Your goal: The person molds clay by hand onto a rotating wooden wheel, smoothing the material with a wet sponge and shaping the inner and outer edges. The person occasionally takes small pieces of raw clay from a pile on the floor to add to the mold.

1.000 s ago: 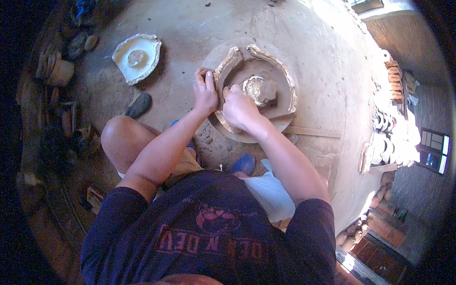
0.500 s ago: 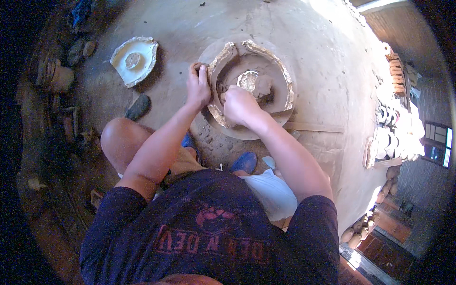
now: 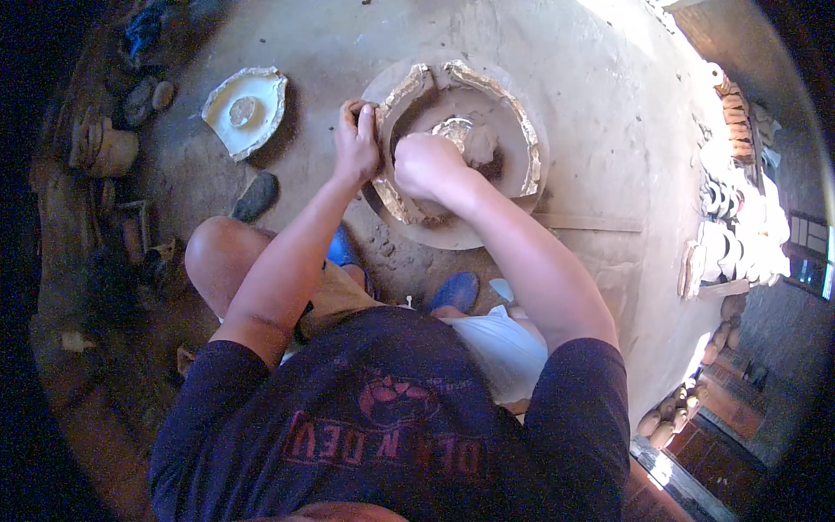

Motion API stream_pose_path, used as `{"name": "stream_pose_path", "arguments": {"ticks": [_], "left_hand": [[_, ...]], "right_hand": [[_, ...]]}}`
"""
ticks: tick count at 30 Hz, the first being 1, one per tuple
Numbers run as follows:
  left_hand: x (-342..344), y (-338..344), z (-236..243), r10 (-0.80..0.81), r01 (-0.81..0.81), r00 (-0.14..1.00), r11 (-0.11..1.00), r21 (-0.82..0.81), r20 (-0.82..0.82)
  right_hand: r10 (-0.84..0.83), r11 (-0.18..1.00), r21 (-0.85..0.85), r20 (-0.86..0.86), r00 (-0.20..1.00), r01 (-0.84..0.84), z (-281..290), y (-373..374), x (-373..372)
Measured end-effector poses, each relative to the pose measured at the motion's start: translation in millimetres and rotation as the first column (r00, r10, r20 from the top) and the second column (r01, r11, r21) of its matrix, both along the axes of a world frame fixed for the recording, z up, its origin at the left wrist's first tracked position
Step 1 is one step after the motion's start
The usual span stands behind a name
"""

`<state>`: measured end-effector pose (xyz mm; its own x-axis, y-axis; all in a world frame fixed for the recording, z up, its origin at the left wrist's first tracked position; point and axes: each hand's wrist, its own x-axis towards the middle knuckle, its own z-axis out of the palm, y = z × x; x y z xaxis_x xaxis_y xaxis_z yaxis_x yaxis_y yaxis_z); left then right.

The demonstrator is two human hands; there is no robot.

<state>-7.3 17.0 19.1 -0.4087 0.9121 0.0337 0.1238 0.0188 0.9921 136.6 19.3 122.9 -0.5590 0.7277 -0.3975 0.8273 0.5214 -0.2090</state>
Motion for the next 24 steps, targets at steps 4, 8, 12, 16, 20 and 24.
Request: {"name": "stream_pose_path", "arguments": {"ticks": [4, 8, 12, 16, 20, 24], "left_hand": [[-5, 4, 0, -0.016, 0.016, 1.000, 1.000, 0.009, -0.020], [-8, 7, -7, -0.009, 0.013, 0.997, 0.999, 0.041, -0.074], [-7, 9, -8, -0.008, 0.011, 0.998, 0.999, 0.042, -0.067], [-8, 8, 5, -0.080, 0.078, 0.996, 0.995, -0.061, -0.038], [-9, 14, 1, -0.073, 0.067, 0.991, 0.996, -0.053, -0.115], [-16, 19, -16, -0.076, 0.076, 0.997, 0.997, 0.021, -0.012]], "right_hand": [[0.086, 0.996, -0.011, -0.044, 0.995, -0.087, -7, -44, 21], [0.016, 0.999, 0.030, -0.039, 0.999, -0.015, -1, -76, 40], [0.040, 0.999, -0.021, 0.017, 0.999, -0.040, 19, -54, 33], [-0.019, 0.988, -0.153, 0.067, 0.998, 0.029, 24, -52, 15], [-0.026, 0.997, -0.075, 0.096, 0.995, 0.033, 19, -98, 52], [-0.035, 0.999, -0.034, 0.093, 0.995, 0.038, 13, -109, 65]]}}
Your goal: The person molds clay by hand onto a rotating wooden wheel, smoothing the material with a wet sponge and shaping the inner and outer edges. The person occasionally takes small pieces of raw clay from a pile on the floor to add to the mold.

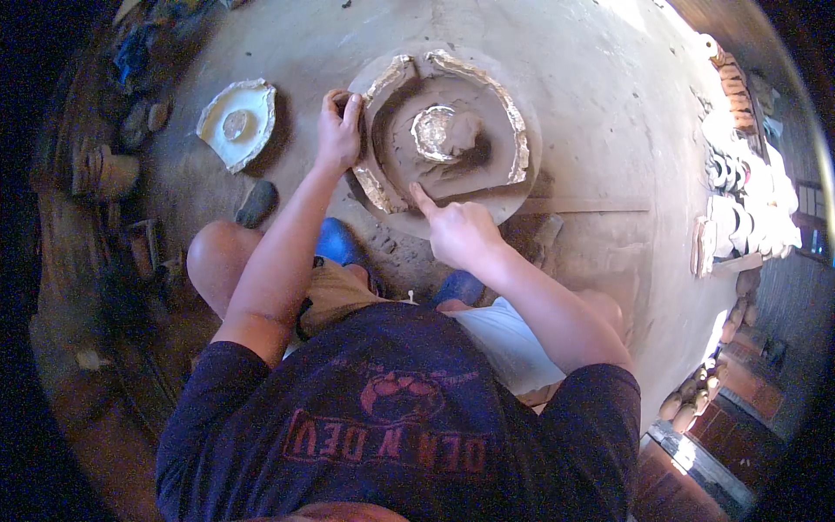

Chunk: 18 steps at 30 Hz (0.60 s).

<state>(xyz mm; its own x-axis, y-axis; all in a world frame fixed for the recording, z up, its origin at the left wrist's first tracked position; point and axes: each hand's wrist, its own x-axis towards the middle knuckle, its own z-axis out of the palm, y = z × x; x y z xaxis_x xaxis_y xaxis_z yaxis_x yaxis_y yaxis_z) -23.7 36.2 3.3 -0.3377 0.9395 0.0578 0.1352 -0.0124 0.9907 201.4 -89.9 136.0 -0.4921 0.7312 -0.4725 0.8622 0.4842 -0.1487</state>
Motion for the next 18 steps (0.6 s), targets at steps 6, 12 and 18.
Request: {"name": "stream_pose_path", "arguments": {"ticks": [6, 12, 18], "left_hand": [[4, 4, 11, -0.035, 0.024, 0.993, 0.995, -0.099, -0.112], [4, 5, 10, -0.029, 0.022, 0.994, 0.998, -0.061, -0.103], [10, -4, 11, 0.010, -0.011, 0.997, 1.000, -0.021, -0.073]], "right_hand": [[-0.108, 0.993, 0.045, -0.089, 0.990, 0.112, -27, -25, 9], [-0.109, 0.991, 0.067, -0.059, 0.992, 0.113, -39, -14, 38], [-0.306, 0.947, -0.183, -0.252, 0.918, 0.265, -45, -16, 46]]}}
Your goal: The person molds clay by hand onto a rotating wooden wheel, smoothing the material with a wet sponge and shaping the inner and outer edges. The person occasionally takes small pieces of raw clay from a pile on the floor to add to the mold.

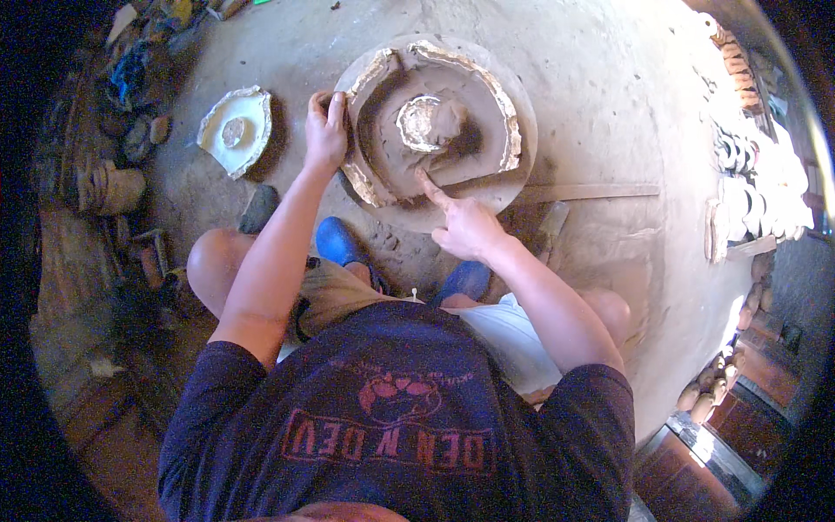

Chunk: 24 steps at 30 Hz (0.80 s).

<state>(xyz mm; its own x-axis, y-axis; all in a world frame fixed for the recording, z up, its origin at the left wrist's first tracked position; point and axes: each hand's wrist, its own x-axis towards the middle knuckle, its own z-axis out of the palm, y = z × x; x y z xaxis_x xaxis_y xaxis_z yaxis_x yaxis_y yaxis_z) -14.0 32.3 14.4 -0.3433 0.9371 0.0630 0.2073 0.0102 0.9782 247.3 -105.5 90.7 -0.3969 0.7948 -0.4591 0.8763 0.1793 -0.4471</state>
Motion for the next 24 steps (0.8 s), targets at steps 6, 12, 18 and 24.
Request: {"name": "stream_pose_path", "arguments": {"ticks": [6, 12, 18, 24], "left_hand": [[14, -27, 3, 0.128, -0.126, 0.988, 0.992, 0.031, -0.086], [34, -59, 7, 0.185, -0.181, 0.979, 0.982, 0.049, -0.087], [38, -87, 5, 0.145, -0.156, 0.981, 0.984, -0.084, -0.129], [36, -112, 1, 0.090, -0.102, 0.988, 0.991, -0.087, -0.126]], "right_hand": [[-0.311, 0.829, -0.544, -0.254, 0.916, 0.131, 26, -4, -17], [-0.535, 0.682, -0.705, -0.299, 0.790, 0.195, 44, 3, -20], [-0.588, 0.649, -0.734, -0.316, 0.745, 0.200, 46, 12, -37], [-0.652, 0.625, -0.749, -0.345, 0.675, 0.221, 42, 20, -53]]}}
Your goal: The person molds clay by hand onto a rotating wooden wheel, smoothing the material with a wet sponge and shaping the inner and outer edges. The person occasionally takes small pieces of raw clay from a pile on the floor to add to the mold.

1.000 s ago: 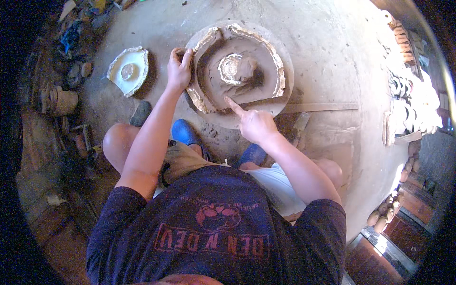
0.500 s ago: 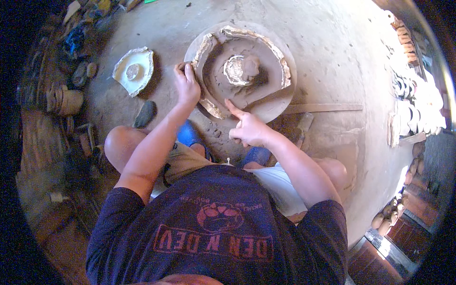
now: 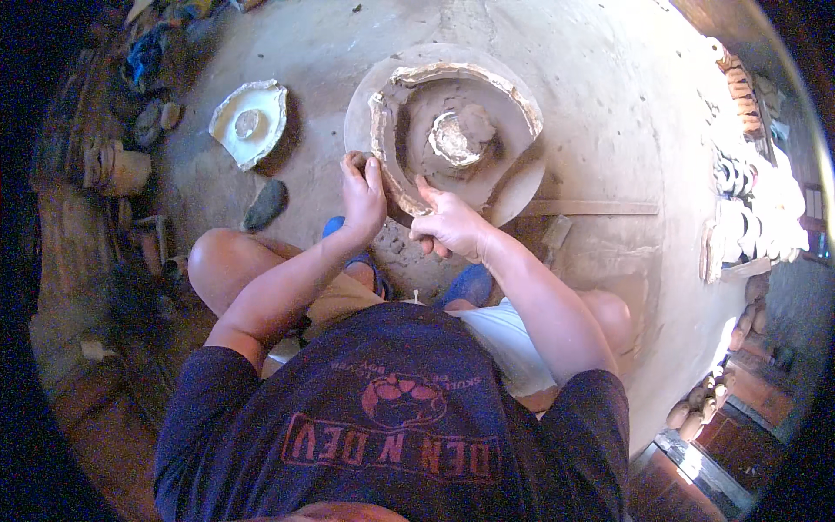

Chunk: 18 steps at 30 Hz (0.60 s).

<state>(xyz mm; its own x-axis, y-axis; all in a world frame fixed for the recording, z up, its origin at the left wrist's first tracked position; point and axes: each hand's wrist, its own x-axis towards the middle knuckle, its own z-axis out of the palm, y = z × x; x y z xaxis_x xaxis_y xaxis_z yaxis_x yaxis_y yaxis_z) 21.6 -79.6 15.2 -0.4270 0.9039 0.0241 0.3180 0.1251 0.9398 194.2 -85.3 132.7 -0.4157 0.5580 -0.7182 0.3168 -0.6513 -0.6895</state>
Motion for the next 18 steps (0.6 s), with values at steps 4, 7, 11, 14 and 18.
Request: {"name": "stream_pose_path", "arguments": {"ticks": [4, 7, 11, 14, 18], "left_hand": [[1, -16, 0, -0.035, 0.037, 0.997, 0.999, -0.026, 0.066], [6, -27, -1, -0.078, 0.089, 0.990, 0.991, -0.096, 0.114], [5, -32, -13, -0.142, 0.173, 0.967, 0.975, -0.138, 0.212], [5, -37, 3, -0.242, 0.290, 0.938, 0.940, -0.180, 0.249], [8, -41, -13, -0.247, 0.279, 0.944, 0.950, -0.136, 0.217]], "right_hand": [[-0.020, 1.000, 0.014, -0.003, 1.000, 0.020, 5, 1, -6], [-0.042, 0.999, 0.005, 0.002, 0.999, 0.042, -2, 3, -7], [-0.077, 0.997, 0.010, -0.063, 0.995, 0.077, -10, 7, -16], [-0.145, 0.989, -0.012, -0.084, 0.986, 0.145, -8, 12, -20], [-0.258, 0.966, -0.036, -0.156, 0.953, 0.256, -9, 20, -30]]}}
